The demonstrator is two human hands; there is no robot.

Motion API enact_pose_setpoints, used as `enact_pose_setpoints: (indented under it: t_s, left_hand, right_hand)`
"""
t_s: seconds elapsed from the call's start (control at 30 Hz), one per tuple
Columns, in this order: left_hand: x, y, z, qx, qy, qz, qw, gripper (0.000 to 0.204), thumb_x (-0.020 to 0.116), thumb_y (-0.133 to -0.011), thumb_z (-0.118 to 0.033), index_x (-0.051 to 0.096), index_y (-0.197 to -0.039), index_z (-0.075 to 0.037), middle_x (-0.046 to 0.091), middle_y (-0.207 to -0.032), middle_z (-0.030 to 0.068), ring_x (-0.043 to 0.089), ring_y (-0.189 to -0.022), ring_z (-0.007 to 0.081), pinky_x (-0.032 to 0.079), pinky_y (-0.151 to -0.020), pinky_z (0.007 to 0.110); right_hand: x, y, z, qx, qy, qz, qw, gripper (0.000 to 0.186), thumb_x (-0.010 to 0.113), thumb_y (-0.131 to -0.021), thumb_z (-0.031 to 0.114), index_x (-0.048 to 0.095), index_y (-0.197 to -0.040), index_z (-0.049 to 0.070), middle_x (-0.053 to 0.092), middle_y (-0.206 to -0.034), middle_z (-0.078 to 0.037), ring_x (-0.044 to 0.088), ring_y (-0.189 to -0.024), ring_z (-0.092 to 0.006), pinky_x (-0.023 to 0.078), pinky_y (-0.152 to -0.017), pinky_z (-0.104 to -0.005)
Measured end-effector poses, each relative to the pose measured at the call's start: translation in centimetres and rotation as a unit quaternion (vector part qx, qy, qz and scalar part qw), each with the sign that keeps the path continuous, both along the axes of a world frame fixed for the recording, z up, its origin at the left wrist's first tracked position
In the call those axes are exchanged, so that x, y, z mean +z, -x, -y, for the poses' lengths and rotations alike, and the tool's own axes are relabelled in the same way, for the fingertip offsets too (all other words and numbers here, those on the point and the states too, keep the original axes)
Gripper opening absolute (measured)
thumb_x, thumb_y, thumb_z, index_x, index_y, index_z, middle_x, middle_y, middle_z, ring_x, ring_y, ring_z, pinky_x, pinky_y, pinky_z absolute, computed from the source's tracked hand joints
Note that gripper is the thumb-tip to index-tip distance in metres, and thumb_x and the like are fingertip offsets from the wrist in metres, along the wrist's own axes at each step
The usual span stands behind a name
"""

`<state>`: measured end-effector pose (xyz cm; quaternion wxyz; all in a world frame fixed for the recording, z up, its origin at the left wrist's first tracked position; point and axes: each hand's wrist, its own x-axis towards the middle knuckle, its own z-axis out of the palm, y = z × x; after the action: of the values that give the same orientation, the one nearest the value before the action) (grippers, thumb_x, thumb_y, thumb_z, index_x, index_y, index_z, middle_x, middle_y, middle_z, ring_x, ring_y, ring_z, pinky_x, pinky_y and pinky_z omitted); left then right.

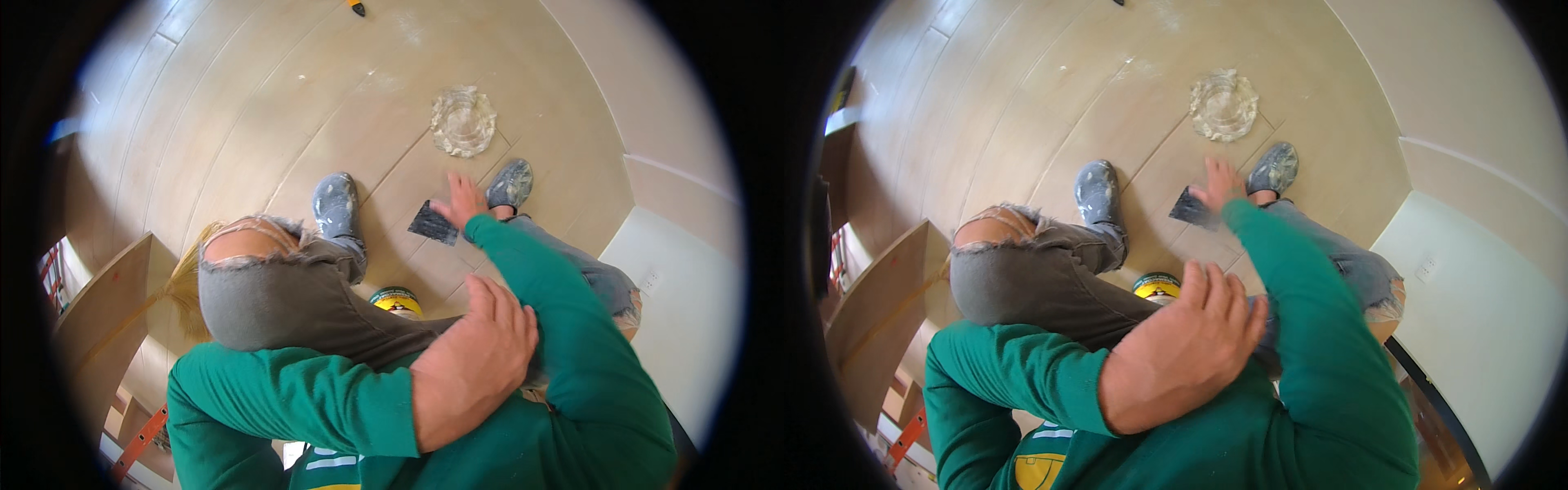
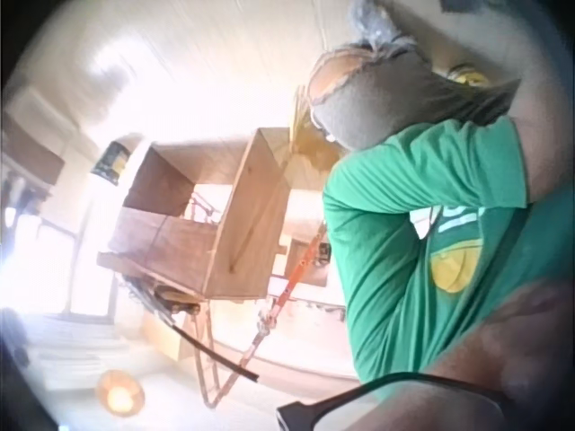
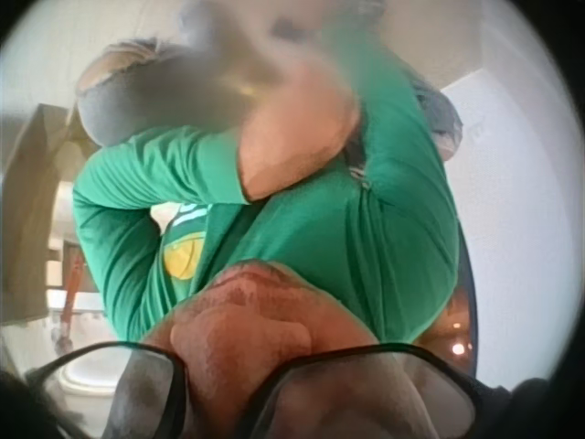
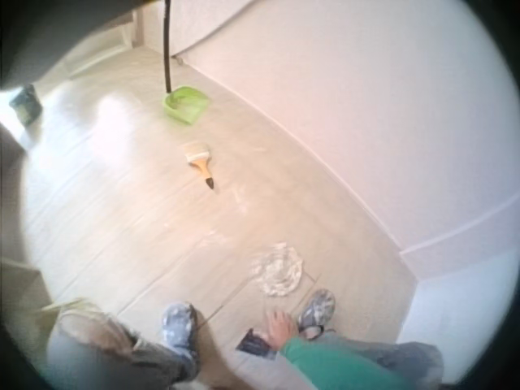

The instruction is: The person kneels on a tiled floor and applies a grout-like substance into the gaps between tiles using a rubber trowel. They then use a brush to smooth the material and a cloth to wipe the surface, occasionally adding water from a bottle to aid the process.

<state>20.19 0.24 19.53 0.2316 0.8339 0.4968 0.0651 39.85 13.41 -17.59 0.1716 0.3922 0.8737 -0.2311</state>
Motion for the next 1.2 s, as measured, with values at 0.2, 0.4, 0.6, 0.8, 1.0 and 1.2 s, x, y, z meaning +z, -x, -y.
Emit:
enact_pose_setpoints:
  t_s: [0.2,0.4,0.6,0.8,1.0,1.2]
  left_hand:
    - [0.1,-1.1,0.7,-0.016,-0.006,-0.01,1.0,0.05,0.052,-0.103,-0.026,0.064,-0.142,0.004,0.072,-0.124,0.0258,0.068,-0.114,0.0415,0.051,-0.103,0.054]
    - [0.1,-1.3,0.6,-0.017,-0.006,-0.022,1.0,0.051,0.051,-0.103,-0.026,0.063,-0.142,0.004,0.072,-0.122,0.0266,0.069,-0.114,0.0406,0.051,-0.1,0.052]
    - [0.1,-1.1,0.3,-0.027,0.009,-0.015,0.999,0.053,0.052,-0.102,-0.027,0.063,-0.143,0.004,0.072,-0.123,0.0268,0.069,-0.111,0.0404,0.051,-0.101,0.051]
    - [0.1,0.0,0.4,-0.01,0.013,-0.002,1.0,0.052,0.052,-0.102,-0.027,0.063,-0.145,0.002,0.071,-0.126,0.0264,0.069,-0.111,0.0402,0.051,-0.102,0.051]
    - [0.2,0.7,-0.2,-0.019,0.009,-0.055,0.998,0.051,0.052,-0.102,-0.026,0.062,-0.144,0.002,0.071,-0.127,0.0247,0.069,-0.111,0.0416,0.051,-0.102,0.052]
    - [0.9,2.0,0.3,0.008,-0.003,-0.002,1.0,0.051,0.055,-0.1,-0.026,0.064,-0.141,0.002,0.072,-0.12,0.0243,0.07,-0.107,0.0417,0.053,-0.097,0.052]
  right_hand:
    - [-2.4,-2.7,8.9,-0.03,-0.02,0.1,0.994,0.085,0.087,-0.084,0.048,0.051,-0.149,0.007,0.062,-0.129,-0.022,0.058,-0.125,-0.0418,0.052,-0.099,-0.0533]
    - [-4.2,-0.5,1.6,-0.009,0.19,0.046,0.981,0.056,0.079,-0.092,0.049,0.073,-0.117,-0.001,0.073,-0.115,-0.027,0.068,-0.112,-0.0461,0.054,-0.097,-0.0536]
    - [-7.2,5.0,0.4,-0.395,0.227,-0.265,0.85,0.05,0.076,-0.097,0.04,0.074,-0.115,-0.006,0.078,-0.11,-0.026,0.075,-0.102,-0.0402,0.056,-0.088,-0.0481]
    - [-8.2,9.4,1.1,-0.514,0.112,-0.177,0.832,0.04,0.069,-0.095,0.029,0.075,-0.106,-0.009,0.077,-0.103,-0.03,0.076,-0.097,-0.0441,0.057,-0.086,-0.0503]
    - [-8.9,14.5,-1.0,-0.486,0.12,-0.236,0.833,0.041,0.065,-0.096,0.03,0.074,-0.098,-0.011,0.076,-0.098,-0.031,0.075,-0.097,-0.0469,0.056,-0.087,-0.0525]
    - [-8.4,11.6,1.9,-0.492,0.041,-0.192,0.848,0.042,0.064,-0.097,0.029,0.072,-0.095,-0.012,0.075,-0.091,-0.031,0.076,-0.093,-0.0444,0.056,-0.08,-0.0549]
